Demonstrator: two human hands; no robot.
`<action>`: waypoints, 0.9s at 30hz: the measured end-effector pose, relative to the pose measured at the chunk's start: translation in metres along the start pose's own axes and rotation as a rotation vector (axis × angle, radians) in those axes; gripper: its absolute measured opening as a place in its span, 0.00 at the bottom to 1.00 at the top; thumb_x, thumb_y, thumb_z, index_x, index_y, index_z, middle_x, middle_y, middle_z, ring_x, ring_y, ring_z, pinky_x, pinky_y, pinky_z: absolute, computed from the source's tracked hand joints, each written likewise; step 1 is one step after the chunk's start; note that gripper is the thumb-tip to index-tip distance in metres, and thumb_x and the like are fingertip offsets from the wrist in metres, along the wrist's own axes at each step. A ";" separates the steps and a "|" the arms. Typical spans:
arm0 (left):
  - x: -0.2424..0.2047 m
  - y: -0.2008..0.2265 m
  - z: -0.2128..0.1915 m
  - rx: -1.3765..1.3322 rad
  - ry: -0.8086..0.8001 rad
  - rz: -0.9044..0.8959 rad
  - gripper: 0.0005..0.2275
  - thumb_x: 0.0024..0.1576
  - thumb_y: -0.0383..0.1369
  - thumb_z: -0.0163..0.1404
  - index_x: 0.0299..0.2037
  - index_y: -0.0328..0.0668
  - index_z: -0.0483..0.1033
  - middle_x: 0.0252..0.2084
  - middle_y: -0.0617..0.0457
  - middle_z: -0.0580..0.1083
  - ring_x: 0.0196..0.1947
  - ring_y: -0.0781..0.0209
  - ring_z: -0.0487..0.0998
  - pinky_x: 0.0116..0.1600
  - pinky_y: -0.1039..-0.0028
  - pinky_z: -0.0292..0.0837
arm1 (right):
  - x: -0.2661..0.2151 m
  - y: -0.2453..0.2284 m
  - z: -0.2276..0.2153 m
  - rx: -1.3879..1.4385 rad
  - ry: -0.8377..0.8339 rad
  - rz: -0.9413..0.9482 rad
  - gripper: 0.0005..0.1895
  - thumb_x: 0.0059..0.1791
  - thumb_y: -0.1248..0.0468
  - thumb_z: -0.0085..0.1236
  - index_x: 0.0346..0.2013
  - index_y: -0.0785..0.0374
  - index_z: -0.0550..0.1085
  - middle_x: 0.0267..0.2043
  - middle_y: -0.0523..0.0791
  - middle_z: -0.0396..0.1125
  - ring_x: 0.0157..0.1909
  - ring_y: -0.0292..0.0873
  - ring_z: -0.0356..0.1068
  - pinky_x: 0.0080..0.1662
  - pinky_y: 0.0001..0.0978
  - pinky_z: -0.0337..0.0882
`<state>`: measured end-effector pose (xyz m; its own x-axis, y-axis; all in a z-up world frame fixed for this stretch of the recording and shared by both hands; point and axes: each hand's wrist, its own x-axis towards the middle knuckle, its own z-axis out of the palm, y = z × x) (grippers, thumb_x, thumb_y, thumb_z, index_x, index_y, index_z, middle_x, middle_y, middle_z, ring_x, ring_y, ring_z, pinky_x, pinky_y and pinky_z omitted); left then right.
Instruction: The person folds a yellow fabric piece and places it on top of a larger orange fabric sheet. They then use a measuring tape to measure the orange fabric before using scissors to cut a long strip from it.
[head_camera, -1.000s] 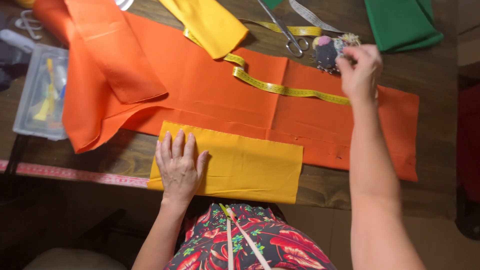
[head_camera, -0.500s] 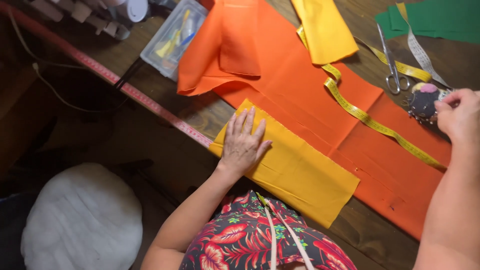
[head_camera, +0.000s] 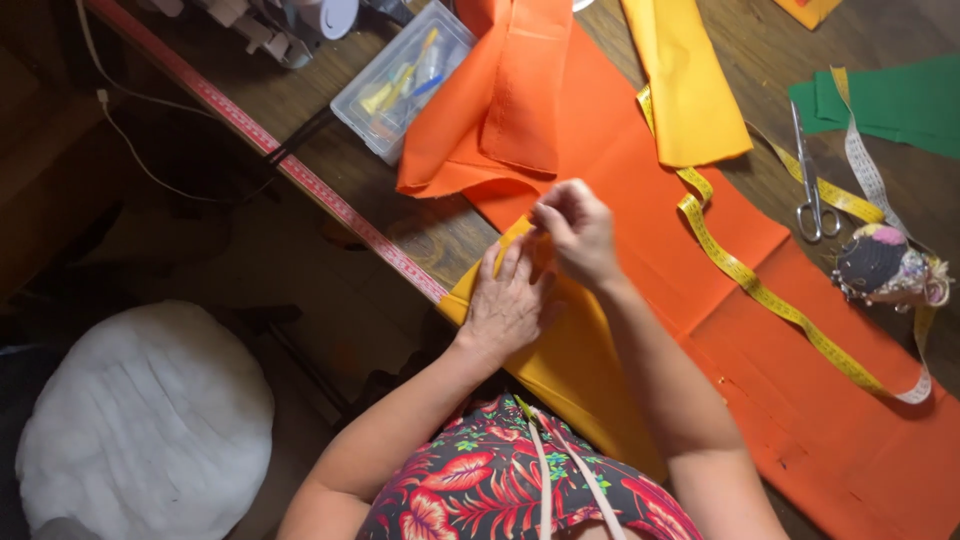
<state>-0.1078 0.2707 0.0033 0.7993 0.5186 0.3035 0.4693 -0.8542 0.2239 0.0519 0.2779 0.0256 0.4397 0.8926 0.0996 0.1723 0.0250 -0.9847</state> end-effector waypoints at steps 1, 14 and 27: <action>-0.001 0.000 -0.003 0.002 0.004 -0.004 0.24 0.57 0.56 0.47 0.56 0.53 0.74 0.64 0.35 0.67 0.71 0.41 0.59 0.72 0.45 0.45 | 0.005 0.004 0.004 -0.001 -0.005 -0.004 0.02 0.53 0.74 0.56 0.41 0.68 0.73 0.30 0.51 0.72 0.30 0.43 0.77 0.36 0.32 0.77; 0.001 -0.004 -0.021 -0.068 0.036 -0.023 0.18 0.50 0.49 0.53 0.43 0.48 0.74 0.68 0.33 0.65 0.71 0.38 0.59 0.72 0.46 0.47 | 0.006 0.019 0.013 -0.445 0.133 -0.312 0.04 0.54 0.69 0.59 0.38 0.60 0.72 0.31 0.48 0.73 0.33 0.54 0.76 0.36 0.42 0.74; 0.010 -0.066 -0.014 -0.452 0.181 -0.535 0.24 0.60 0.42 0.53 0.65 0.48 0.61 0.41 0.47 0.80 0.35 0.45 0.82 0.39 0.54 0.78 | 0.003 0.016 0.016 -0.403 0.145 -0.327 0.06 0.54 0.71 0.58 0.36 0.60 0.70 0.32 0.47 0.72 0.33 0.53 0.75 0.38 0.42 0.75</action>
<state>-0.1360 0.3323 0.0047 0.4100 0.8931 0.1850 0.5464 -0.4029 0.7342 0.0419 0.2880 0.0080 0.4191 0.7951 0.4384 0.6327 0.0906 -0.7691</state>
